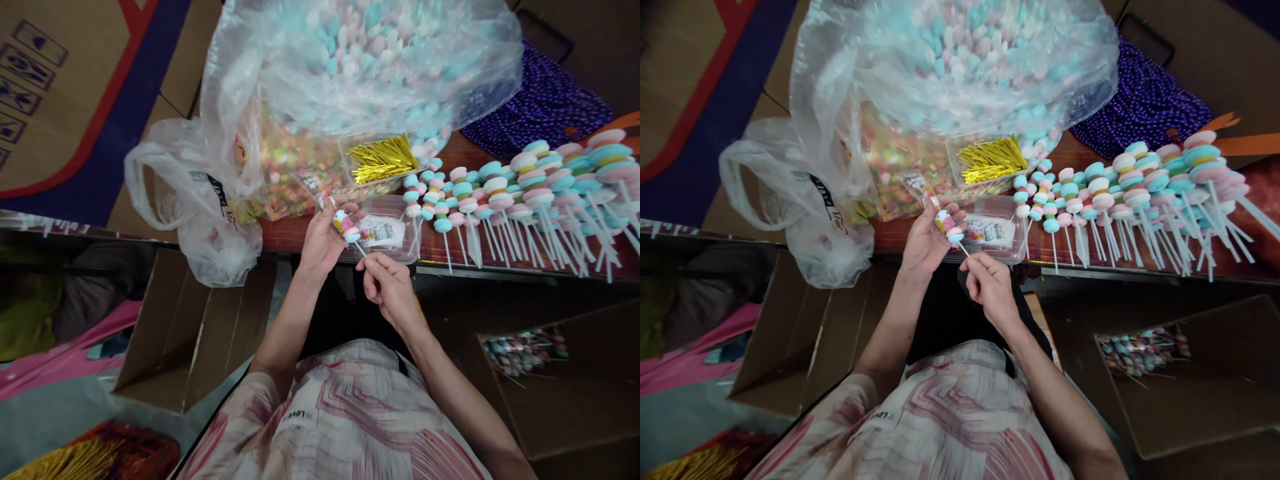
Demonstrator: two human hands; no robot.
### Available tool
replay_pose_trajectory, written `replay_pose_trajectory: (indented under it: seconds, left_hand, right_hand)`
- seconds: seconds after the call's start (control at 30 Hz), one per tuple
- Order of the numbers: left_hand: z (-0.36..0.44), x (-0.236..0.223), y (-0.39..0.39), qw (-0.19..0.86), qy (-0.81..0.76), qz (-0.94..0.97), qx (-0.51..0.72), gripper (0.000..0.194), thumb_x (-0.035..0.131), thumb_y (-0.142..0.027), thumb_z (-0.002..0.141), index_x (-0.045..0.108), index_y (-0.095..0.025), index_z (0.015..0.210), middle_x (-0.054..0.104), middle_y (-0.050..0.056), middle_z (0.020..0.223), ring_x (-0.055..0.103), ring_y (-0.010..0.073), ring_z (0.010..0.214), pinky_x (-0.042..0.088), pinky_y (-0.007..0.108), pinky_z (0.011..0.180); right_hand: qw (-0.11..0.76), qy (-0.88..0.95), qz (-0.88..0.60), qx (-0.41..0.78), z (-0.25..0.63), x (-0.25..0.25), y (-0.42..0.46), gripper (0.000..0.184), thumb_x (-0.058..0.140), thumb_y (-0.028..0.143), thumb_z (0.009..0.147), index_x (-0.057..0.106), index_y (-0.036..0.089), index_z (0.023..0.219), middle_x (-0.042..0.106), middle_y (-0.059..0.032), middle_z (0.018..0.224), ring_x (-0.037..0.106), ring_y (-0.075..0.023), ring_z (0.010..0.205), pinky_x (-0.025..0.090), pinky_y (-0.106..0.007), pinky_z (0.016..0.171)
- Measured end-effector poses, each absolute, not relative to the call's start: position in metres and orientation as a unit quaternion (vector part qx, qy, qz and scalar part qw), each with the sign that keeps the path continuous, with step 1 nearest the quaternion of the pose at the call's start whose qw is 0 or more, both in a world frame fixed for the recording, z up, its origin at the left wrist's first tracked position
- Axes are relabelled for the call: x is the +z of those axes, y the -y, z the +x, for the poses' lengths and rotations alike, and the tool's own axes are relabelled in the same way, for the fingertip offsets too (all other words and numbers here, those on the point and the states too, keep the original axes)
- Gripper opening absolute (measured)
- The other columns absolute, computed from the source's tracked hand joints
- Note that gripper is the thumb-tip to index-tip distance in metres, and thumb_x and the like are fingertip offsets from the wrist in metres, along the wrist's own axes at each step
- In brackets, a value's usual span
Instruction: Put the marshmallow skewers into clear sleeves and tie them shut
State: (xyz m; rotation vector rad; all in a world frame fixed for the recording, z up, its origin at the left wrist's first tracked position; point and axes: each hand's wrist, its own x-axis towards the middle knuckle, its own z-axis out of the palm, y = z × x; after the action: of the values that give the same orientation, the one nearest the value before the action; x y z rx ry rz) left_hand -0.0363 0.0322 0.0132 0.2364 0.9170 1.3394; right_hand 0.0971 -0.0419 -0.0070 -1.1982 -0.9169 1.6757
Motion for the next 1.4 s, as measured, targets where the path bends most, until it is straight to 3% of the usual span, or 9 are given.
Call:
replay_pose_trajectory:
  seconds: [0.13, 0.27, 0.37, 0.5, 0.63, 0.87, 1.03, 1.27, 1.4]
  left_hand:
    - [-0.03, 0.015, -0.029, 0.691, -0.394, 0.114, 0.594, 0.026, 0.059, -0.039, 0.102, 0.068, -0.018, 0.09, 0.072, 0.0, 0.08, 0.074, 0.0124, 0.075, 0.055, 0.024, 0.077]
    - [-0.028, 0.015, -0.027, 0.699, -0.392, 0.126, 0.585, 0.028, 0.056, -0.039, 0.104, 0.067, -0.018, 0.09, 0.071, 0.0, 0.077, 0.071, 0.01, 0.069, 0.055, 0.022, 0.076]
    - [-0.03, 0.014, -0.027, 0.703, -0.4, 0.126, 0.575, 0.028, 0.057, -0.04, 0.103, 0.068, -0.018, 0.091, 0.07, 0.0, 0.077, 0.071, 0.0108, 0.072, 0.055, 0.023, 0.08]
    - [-0.031, 0.012, -0.027, 0.708, -0.397, 0.124, 0.571, 0.021, 0.062, -0.034, 0.1, 0.068, -0.017, 0.088, 0.067, -0.001, 0.073, 0.071, 0.0113, 0.072, 0.056, 0.027, 0.085]
    - [-0.026, 0.008, -0.022, 0.71, -0.391, 0.153, 0.565, 0.013, 0.066, -0.027, 0.097, 0.068, -0.017, 0.089, 0.063, -0.002, 0.07, 0.074, 0.0129, 0.078, 0.057, 0.025, 0.086]
    - [-0.021, 0.006, -0.008, 0.747, -0.357, 0.215, 0.517, 0.026, 0.075, -0.04, 0.09, 0.068, -0.016, 0.095, 0.076, 0.005, 0.089, 0.076, 0.0238, 0.102, 0.058, 0.034, 0.093]
    - [-0.022, 0.002, -0.004, 0.703, -0.39, 0.231, 0.548, 0.041, 0.073, -0.057, 0.088, 0.065, -0.02, 0.102, 0.077, 0.006, 0.094, 0.077, 0.0232, 0.097, 0.06, 0.033, 0.085]
    - [-0.026, -0.004, -0.006, 0.609, -0.474, 0.299, 0.561, 0.042, 0.078, -0.058, 0.082, 0.062, -0.019, 0.084, 0.066, -0.001, 0.077, 0.066, 0.0116, 0.069, 0.054, 0.022, 0.064]
    - [-0.025, -0.007, -0.008, 0.539, -0.479, 0.349, 0.599, 0.039, 0.073, -0.053, 0.088, 0.058, -0.019, 0.076, 0.06, -0.003, 0.074, 0.056, 0.0097, 0.067, 0.049, 0.021, 0.063]
  right_hand:
    - [0.424, 0.23, -0.382, 0.789, 0.095, 0.001, 0.035, 0.028, 0.077, 0.042, 0.081, 0.063, 0.018, 0.076, 0.034, 0.0127, 0.041, 0.014, -0.0026, 0.035, 0.015, -0.017, 0.035]
    - [0.428, 0.222, -0.387, 0.786, 0.09, 0.004, 0.032, 0.025, 0.075, 0.04, 0.081, 0.064, 0.018, 0.075, 0.036, 0.0123, 0.041, 0.015, -0.0027, 0.034, 0.014, -0.018, 0.035]
    - [0.437, 0.317, -0.455, 0.708, 0.088, 0.001, 0.034, 0.026, 0.066, 0.042, 0.087, 0.063, 0.019, 0.076, 0.041, 0.0101, 0.04, 0.021, -0.0052, 0.034, 0.016, -0.021, 0.037]
    - [0.423, 0.516, -0.532, 0.521, 0.087, -0.003, 0.039, 0.029, 0.054, 0.039, 0.097, 0.058, 0.021, 0.075, 0.046, 0.0071, 0.046, 0.039, -0.0087, 0.043, 0.031, -0.024, 0.05]
    - [0.414, 0.586, -0.554, 0.422, 0.082, -0.005, 0.039, 0.03, 0.046, 0.035, 0.102, 0.053, 0.023, 0.075, 0.044, 0.0061, 0.054, 0.043, -0.0106, 0.051, 0.035, -0.026, 0.057]
    - [0.453, 0.623, -0.555, 0.312, 0.076, -0.009, 0.026, 0.027, 0.043, 0.028, 0.101, 0.051, 0.023, 0.076, 0.045, 0.0053, 0.059, 0.042, -0.0105, 0.052, 0.037, -0.025, 0.057]
    - [0.463, 0.661, -0.545, 0.228, 0.08, -0.01, 0.026, 0.025, 0.043, 0.021, 0.101, 0.054, 0.022, 0.079, 0.052, 0.0035, 0.062, 0.046, -0.0098, 0.051, 0.039, -0.024, 0.056]
    - [0.462, 0.649, -0.558, 0.233, 0.079, -0.008, 0.027, 0.023, 0.045, 0.027, 0.102, 0.059, 0.021, 0.085, 0.059, 0.0001, 0.069, 0.052, -0.0108, 0.057, 0.041, -0.024, 0.06]
    - [0.452, 0.597, -0.542, 0.381, 0.082, 0.001, 0.03, 0.025, 0.048, 0.034, 0.102, 0.06, 0.021, 0.085, 0.047, 0.0043, 0.063, 0.043, -0.0095, 0.054, 0.036, -0.024, 0.057]
